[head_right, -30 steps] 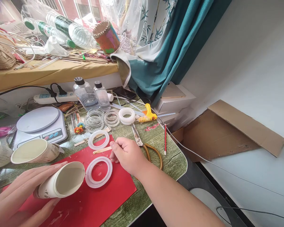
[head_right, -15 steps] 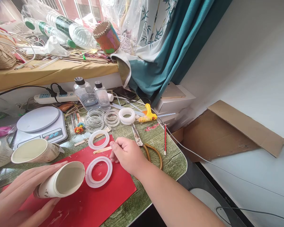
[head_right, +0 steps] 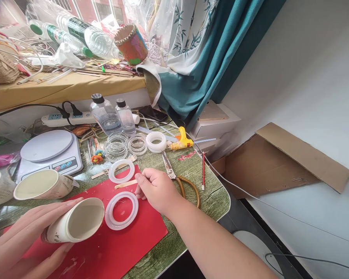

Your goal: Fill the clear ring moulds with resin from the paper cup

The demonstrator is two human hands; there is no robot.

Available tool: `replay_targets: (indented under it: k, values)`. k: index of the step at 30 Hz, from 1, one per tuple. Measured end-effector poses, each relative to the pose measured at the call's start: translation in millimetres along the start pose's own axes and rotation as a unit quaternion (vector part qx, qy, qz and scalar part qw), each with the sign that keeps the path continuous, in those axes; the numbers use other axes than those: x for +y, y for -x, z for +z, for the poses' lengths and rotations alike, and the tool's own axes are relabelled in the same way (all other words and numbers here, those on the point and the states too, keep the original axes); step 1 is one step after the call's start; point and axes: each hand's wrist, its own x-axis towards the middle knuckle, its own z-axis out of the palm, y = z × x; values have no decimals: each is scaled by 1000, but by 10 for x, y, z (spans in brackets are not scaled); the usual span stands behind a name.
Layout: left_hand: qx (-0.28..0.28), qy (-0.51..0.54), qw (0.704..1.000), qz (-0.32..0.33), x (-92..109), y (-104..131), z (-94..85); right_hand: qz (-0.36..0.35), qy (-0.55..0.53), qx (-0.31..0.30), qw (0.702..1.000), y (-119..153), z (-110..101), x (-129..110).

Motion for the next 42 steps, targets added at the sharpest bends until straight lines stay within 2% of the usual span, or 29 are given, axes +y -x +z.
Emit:
replay_targets:
  k: [30, 42]
  values:
    - [-18, -11, 1000, 20, -26, 2, -18, 0, 9, -2, 1000, 6, -3, -8]
    - [-9, -6, 1000, 16, -10, -11, -20, -5, 12, -3, 1000, 8, -8, 0]
